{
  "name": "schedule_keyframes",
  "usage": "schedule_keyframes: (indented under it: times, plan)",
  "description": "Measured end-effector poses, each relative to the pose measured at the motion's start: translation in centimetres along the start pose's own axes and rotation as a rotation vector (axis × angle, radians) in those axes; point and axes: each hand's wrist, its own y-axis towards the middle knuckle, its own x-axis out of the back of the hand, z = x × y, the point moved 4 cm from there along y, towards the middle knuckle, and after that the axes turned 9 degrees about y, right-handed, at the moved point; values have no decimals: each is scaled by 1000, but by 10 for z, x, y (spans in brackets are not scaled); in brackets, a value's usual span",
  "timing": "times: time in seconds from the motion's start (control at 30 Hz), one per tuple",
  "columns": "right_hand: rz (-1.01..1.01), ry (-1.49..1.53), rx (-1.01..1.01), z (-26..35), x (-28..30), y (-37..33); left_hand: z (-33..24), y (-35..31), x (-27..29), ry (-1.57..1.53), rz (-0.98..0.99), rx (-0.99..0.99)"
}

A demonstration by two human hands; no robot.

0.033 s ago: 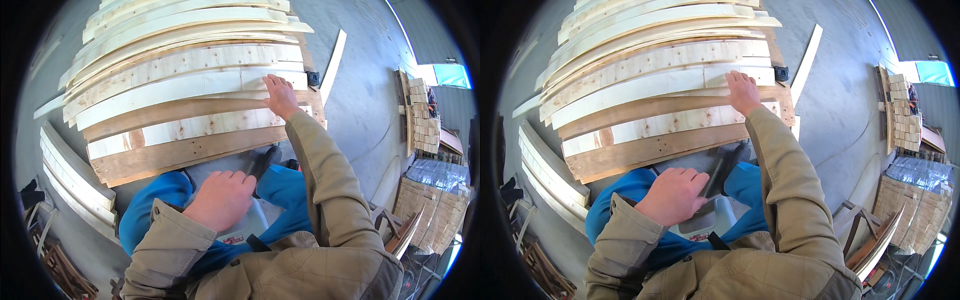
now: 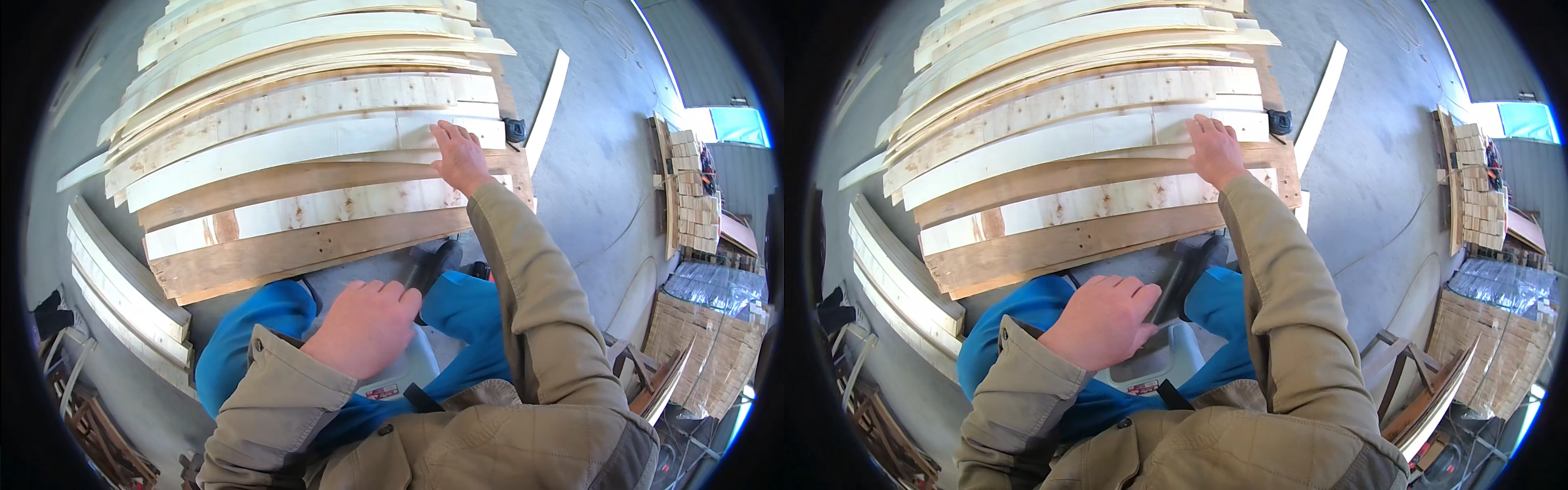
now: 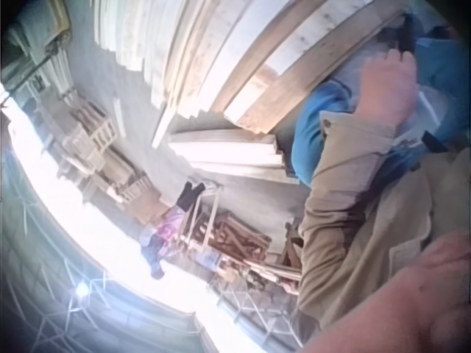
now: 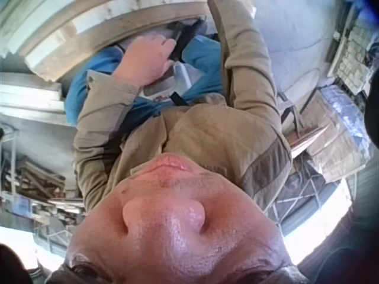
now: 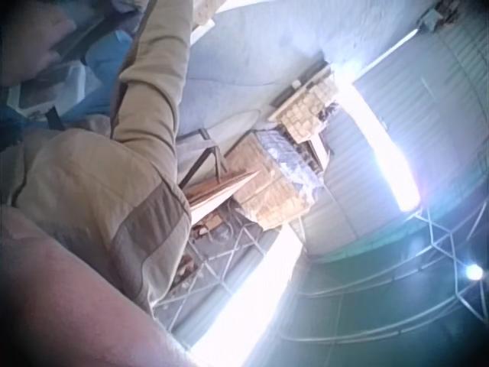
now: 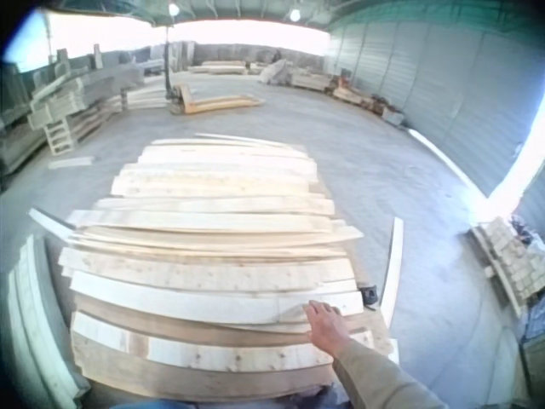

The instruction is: The person sits on the floor and uses a pneumatic nail gun to fasten thin wooden planks onto a larger wooden base. They then pick up the assembled unit and place it on a stack of similar planks.

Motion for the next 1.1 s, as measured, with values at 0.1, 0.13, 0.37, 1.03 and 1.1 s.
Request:
schedule_keyframes:
  times: [0.1, 0.13, 0.37, 1.03, 1.1]
  plan:
    - [49, 9, -23, 2, -7, 13, 0, 0, -2, -12, -5, 0]
    - [40, 6, -20, 3, -8, 17, 0, 0, -3, -12, -2, 2]
    - [61, -58, 35, 5, -7, 34, 1, -1, -6, -28, 40, 29]
    - [740, 440, -90, -11, 44, -15, -1, -1, -7, 16, 54, 26]
    - [656, 438, -11, -10, 42, -17, -1, -3, -6, 11, 47, 44]
